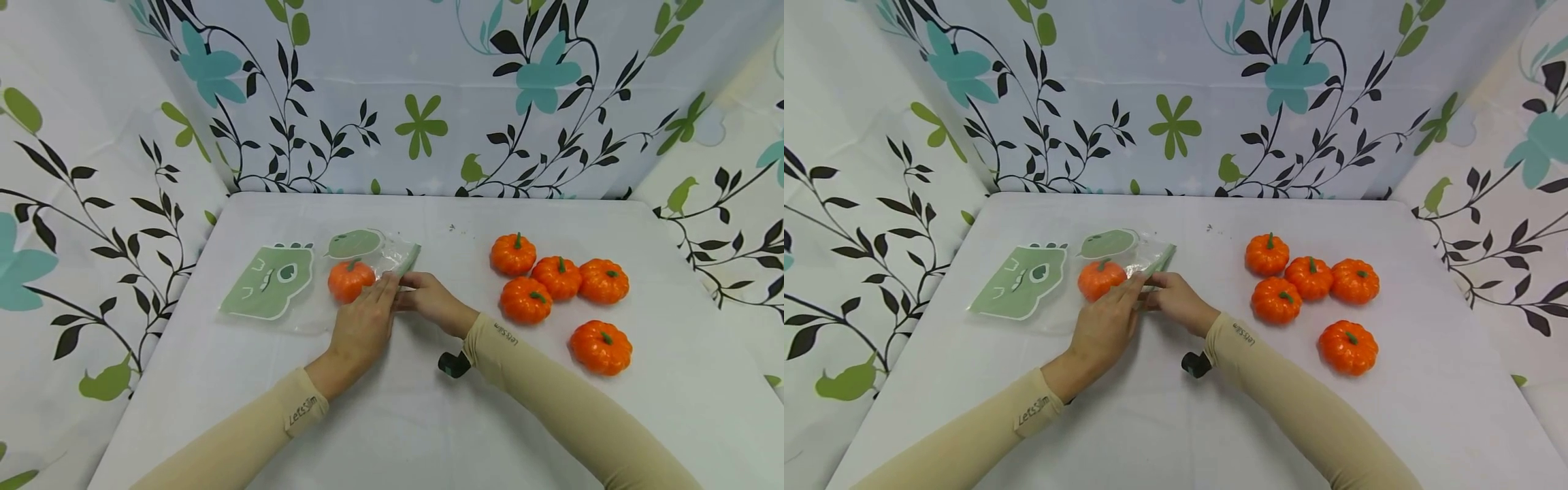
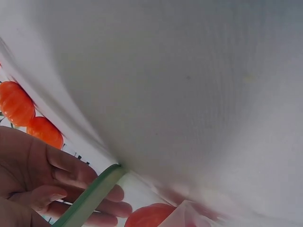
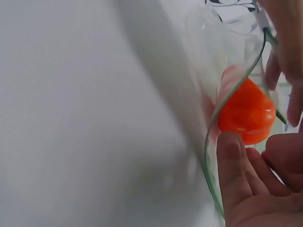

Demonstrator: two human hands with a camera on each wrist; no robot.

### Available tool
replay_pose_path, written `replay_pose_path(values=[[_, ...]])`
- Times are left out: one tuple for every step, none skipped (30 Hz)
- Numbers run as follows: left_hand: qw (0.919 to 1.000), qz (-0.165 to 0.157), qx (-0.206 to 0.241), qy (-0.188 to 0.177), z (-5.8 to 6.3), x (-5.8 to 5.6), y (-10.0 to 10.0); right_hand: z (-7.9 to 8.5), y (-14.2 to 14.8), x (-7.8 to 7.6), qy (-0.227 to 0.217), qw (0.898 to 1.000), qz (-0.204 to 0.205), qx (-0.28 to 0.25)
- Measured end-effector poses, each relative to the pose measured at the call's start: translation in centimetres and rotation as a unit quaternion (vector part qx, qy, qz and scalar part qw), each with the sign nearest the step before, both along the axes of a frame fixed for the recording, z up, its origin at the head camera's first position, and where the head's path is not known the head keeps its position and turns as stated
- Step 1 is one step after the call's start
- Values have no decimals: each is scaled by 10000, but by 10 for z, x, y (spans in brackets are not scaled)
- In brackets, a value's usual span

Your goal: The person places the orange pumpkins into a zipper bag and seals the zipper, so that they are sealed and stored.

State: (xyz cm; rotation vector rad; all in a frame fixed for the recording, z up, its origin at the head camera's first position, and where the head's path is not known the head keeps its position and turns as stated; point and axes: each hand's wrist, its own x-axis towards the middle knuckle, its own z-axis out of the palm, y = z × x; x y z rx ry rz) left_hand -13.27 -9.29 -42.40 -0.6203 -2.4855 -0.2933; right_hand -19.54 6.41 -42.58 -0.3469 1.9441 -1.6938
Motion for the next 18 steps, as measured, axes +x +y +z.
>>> replay_pose_path(values=[[10000, -15, -6, 21, 1, 1, 0, 0, 1, -1, 14, 10000, -29, 9], [10000, -32, -10, 37, 1, 1, 1, 0, 1, -1, -5, 10000, -23, 6], [10000, -35, -38, 43, 2, 2, 1, 0, 1, -1, -24, 10000, -1, -11], [10000, -39, -66, 36, 3, 3, 2, -1, 1, -1, -35, 10000, 24, -35], [9999, -40, -98, 5, 4, 4, 2, -1, 1, -1, -55, 9999, 52, -84], [9999, -52, -93, -14, 4, 4, 3, -1, 0, -1, -73, 9999, 72, -117], [9999, -64, -86, -32, 4, 5, 3, -1, 0, 0, -97, 9998, 96, -163], [9999, -67, -92, -49, 5, 5, 3, -1, 0, 0, -111, 9997, 129, -202], [9999, -73, -86, -71, 5, 5, 3, -2, -1, 1, -104, 9995, 171, -230], [9999, -89, -67, -91, 5, 5, 3, -2, -1, 2, -90, 9995, 203, -233], [9998, -112, -45, -128, 4, 5, 3, -2, -2, 2, -91, 9994, 241, -234], [9998, -137, -12, -173, 4, 5, 3, -2, -2, 3, -80, 9993, 290, -240], [9996, -165, 23, -219, 5, 5, 3, -3, -3, 3, -69, 9991, 336, -253], [9994, -185, 52, -272, 5, 5, 3, -3, -3, 3, -62, 9989, 393, -256], [9992, -206, 94, -326, 5, 5, 2, -3, -4, 3, -50, 9986, 455, -282], [9989, -222, 126, -393, 6, 5, 2, -4, -4, 4, -34, 9984, 496, -282], [9985, -236, 155, -461, 6, 5, 2, -4, -4, 4, -31, 9981, 538, -301], [9982, -248, 188, -516, 7, 5, 1, -5, -5, 4, -4, 9979, 574, -312]])
